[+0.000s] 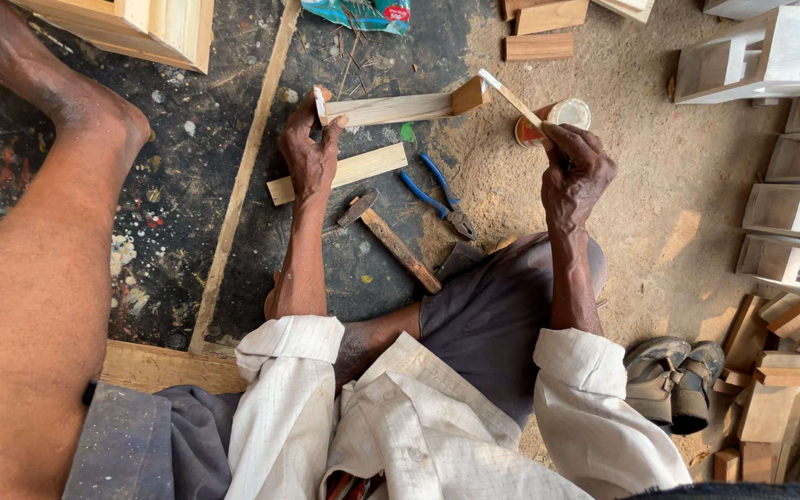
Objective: The person assembles a small wooden frame by joining four pieces with nails. They use a hammer to drive nails into the joints and pliers to adjust or remove nails as needed. The person works on the floor, handling each piece individually and securing them together.
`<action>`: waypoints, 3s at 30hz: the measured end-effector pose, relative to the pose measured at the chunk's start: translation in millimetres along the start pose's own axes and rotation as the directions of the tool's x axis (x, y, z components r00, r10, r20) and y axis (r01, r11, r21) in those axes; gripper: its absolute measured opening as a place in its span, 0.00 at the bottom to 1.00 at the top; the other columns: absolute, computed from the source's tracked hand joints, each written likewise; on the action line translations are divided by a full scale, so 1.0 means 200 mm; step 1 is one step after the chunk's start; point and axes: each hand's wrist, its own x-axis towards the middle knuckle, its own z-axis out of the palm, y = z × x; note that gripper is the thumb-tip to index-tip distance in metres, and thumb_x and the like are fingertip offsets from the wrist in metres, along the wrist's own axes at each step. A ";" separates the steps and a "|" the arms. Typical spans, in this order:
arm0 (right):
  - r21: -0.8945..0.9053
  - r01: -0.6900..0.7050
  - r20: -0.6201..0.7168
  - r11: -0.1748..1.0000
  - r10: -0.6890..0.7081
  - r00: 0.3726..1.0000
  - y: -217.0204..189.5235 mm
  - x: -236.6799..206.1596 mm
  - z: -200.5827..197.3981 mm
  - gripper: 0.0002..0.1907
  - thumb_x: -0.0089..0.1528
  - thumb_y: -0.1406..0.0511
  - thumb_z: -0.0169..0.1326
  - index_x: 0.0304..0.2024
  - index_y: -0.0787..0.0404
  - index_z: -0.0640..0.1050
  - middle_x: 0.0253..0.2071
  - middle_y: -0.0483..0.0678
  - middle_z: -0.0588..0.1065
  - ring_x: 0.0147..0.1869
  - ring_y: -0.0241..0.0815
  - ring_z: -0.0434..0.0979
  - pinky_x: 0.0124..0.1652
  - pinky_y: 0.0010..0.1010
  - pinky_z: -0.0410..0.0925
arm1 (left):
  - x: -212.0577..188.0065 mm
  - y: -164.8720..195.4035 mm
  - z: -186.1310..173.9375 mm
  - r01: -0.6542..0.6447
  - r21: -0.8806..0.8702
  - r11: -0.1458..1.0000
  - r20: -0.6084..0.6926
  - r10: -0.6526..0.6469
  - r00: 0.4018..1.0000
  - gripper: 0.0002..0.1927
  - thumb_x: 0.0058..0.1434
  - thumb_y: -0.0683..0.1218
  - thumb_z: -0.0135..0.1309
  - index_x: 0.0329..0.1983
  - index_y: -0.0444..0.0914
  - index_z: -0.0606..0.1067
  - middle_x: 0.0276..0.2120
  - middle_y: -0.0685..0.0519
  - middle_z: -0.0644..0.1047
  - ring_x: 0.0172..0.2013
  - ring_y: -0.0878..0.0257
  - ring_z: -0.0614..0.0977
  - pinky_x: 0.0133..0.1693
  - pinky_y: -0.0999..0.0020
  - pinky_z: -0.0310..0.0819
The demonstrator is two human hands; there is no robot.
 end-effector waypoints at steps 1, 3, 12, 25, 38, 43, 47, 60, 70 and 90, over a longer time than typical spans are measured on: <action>0.003 -0.030 0.008 1.000 0.030 1.000 -0.02 -0.01 -0.01 0.10 0.63 0.76 0.64 0.46 0.61 0.86 0.42 0.51 0.82 0.41 0.40 0.81 0.39 0.28 0.73 | 0.00 0.00 0.00 0.019 0.011 1.000 0.010 -0.019 1.000 0.21 0.65 0.46 0.64 0.60 0.38 0.77 0.53 0.47 0.81 0.56 0.51 0.81 0.58 0.52 0.77; 0.004 -0.016 0.014 1.000 0.016 1.000 -0.06 -0.02 -0.04 0.12 0.63 0.77 0.63 0.47 0.62 0.86 0.43 0.52 0.82 0.43 0.40 0.80 0.41 0.28 0.72 | 0.00 -0.01 0.00 0.048 0.027 0.998 0.018 -0.048 0.999 0.20 0.65 0.46 0.63 0.59 0.38 0.77 0.53 0.47 0.81 0.56 0.52 0.82 0.58 0.52 0.78; -0.017 -0.034 -0.007 0.999 0.033 0.999 0.03 -0.08 -0.10 0.11 0.64 0.77 0.63 0.46 0.60 0.86 0.42 0.50 0.83 0.35 0.36 0.75 0.33 0.27 0.67 | 0.00 -0.06 0.00 0.009 0.109 0.994 0.006 -0.009 1.000 0.20 0.64 0.46 0.65 0.58 0.37 0.79 0.52 0.45 0.81 0.55 0.49 0.82 0.55 0.49 0.78; -0.020 -0.089 -0.009 0.996 0.089 0.996 0.03 -0.12 -0.12 0.11 0.64 0.76 0.63 0.46 0.59 0.86 0.42 0.50 0.83 0.35 0.35 0.76 0.31 0.26 0.68 | 0.01 0.01 -0.02 0.058 0.082 0.995 0.033 -0.061 0.998 0.19 0.64 0.46 0.66 0.56 0.37 0.79 0.50 0.46 0.83 0.50 0.54 0.84 0.50 0.56 0.81; 0.027 -0.078 -0.053 0.997 0.079 0.995 0.07 -0.14 -0.10 0.11 0.65 0.77 0.63 0.46 0.58 0.86 0.43 0.49 0.83 0.38 0.35 0.80 0.35 0.24 0.72 | 0.00 0.01 -0.02 0.009 0.119 0.993 0.023 -0.012 1.000 0.19 0.65 0.48 0.66 0.57 0.36 0.80 0.51 0.45 0.83 0.52 0.54 0.84 0.53 0.58 0.81; -0.018 -0.047 0.003 0.999 0.048 0.999 0.12 -0.14 -0.05 0.12 0.65 0.76 0.59 0.46 0.57 0.86 0.45 0.49 0.83 0.43 0.34 0.81 0.34 0.23 0.75 | -0.01 0.00 -0.02 0.076 0.032 0.997 0.034 -0.078 0.996 0.22 0.63 0.51 0.66 0.57 0.37 0.79 0.50 0.47 0.83 0.50 0.55 0.84 0.49 0.59 0.82; -0.040 -0.068 -0.066 0.997 0.065 0.996 0.17 -0.19 -0.12 0.10 0.65 0.76 0.62 0.45 0.58 0.87 0.39 0.49 0.83 0.36 0.35 0.78 0.33 0.26 0.70 | -0.01 -0.03 -0.02 0.077 0.087 0.993 0.027 -0.079 0.996 0.22 0.62 0.52 0.67 0.56 0.39 0.80 0.49 0.48 0.83 0.49 0.55 0.85 0.49 0.59 0.82; -0.118 -0.190 -0.203 0.975 0.163 0.966 0.35 -0.08 -0.06 0.16 0.62 0.73 0.67 0.53 0.62 0.83 0.42 0.51 0.83 0.42 0.39 0.85 0.39 0.30 0.80 | -0.07 -0.03 -0.06 -0.005 0.038 0.999 -0.023 0.006 1.000 0.32 0.61 0.48 0.65 0.67 0.36 0.70 0.62 0.39 0.74 0.59 0.47 0.79 0.54 0.51 0.80; -0.297 -0.029 -0.242 0.955 -0.046 0.969 0.28 -0.18 -0.14 0.30 0.58 0.67 0.77 0.62 0.56 0.80 0.58 0.51 0.76 0.57 0.49 0.81 0.48 0.36 0.79 | -0.29 0.10 0.10 -0.208 0.297 0.932 -0.194 0.272 0.942 0.14 0.71 0.42 0.60 0.59 0.37 0.77 0.52 0.50 0.76 0.53 0.54 0.82 0.54 0.57 0.87; -0.118 -0.033 0.608 0.992 0.099 0.787 -0.44 -0.68 0.38 0.34 0.49 0.62 0.65 0.57 0.63 0.73 0.46 0.61 0.74 0.43 0.61 0.76 0.38 0.46 0.72 | 0.05 0.23 0.33 -0.346 0.412 0.843 0.499 0.109 0.860 0.22 0.53 0.34 0.66 0.53 0.35 0.82 0.49 0.50 0.80 0.48 0.53 0.75 0.52 0.56 0.70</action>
